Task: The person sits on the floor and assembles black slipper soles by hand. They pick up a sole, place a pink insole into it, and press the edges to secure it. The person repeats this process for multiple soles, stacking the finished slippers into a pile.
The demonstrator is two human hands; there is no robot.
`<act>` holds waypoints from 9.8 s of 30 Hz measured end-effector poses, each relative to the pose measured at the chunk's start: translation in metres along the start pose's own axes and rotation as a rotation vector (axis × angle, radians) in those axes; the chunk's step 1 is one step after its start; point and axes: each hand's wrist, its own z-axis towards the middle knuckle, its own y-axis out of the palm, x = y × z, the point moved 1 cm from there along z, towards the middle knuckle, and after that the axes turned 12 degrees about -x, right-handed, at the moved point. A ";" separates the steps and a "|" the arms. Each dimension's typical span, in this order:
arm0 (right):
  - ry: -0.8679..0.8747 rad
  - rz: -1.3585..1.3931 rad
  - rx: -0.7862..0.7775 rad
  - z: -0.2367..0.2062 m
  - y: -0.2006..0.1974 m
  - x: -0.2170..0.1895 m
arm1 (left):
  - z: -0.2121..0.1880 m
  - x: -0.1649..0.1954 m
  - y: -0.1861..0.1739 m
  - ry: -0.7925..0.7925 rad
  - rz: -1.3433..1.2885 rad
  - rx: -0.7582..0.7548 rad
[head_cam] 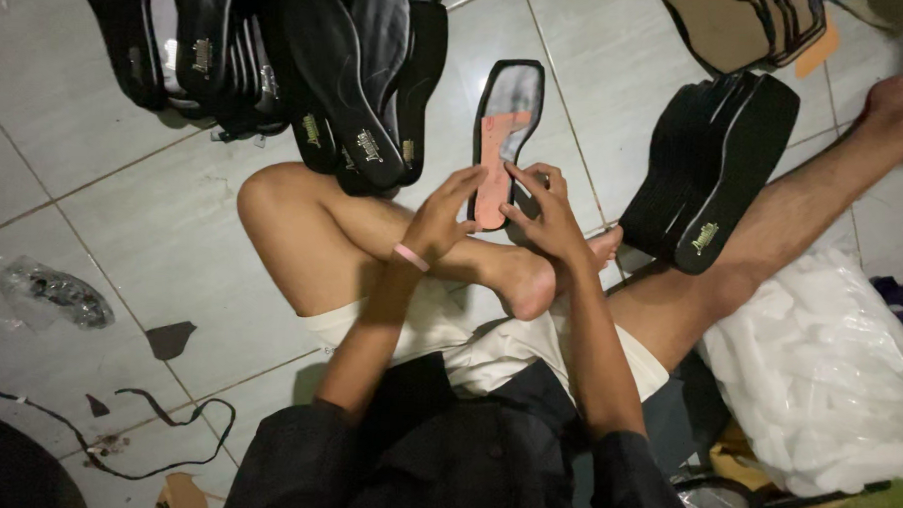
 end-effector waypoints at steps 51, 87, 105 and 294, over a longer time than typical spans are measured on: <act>-0.081 -0.354 0.262 0.028 -0.011 -0.025 | 0.041 -0.007 -0.002 -0.273 -0.047 -0.099; 0.044 0.062 0.539 -0.026 -0.025 -0.003 | 0.017 0.016 -0.037 -0.229 0.203 0.947; 0.081 0.125 0.161 0.009 0.013 -0.012 | 0.012 -0.013 0.005 -0.131 -0.040 -0.029; 0.055 0.150 0.499 -0.022 -0.015 0.008 | 0.050 0.030 0.046 -0.170 0.363 0.704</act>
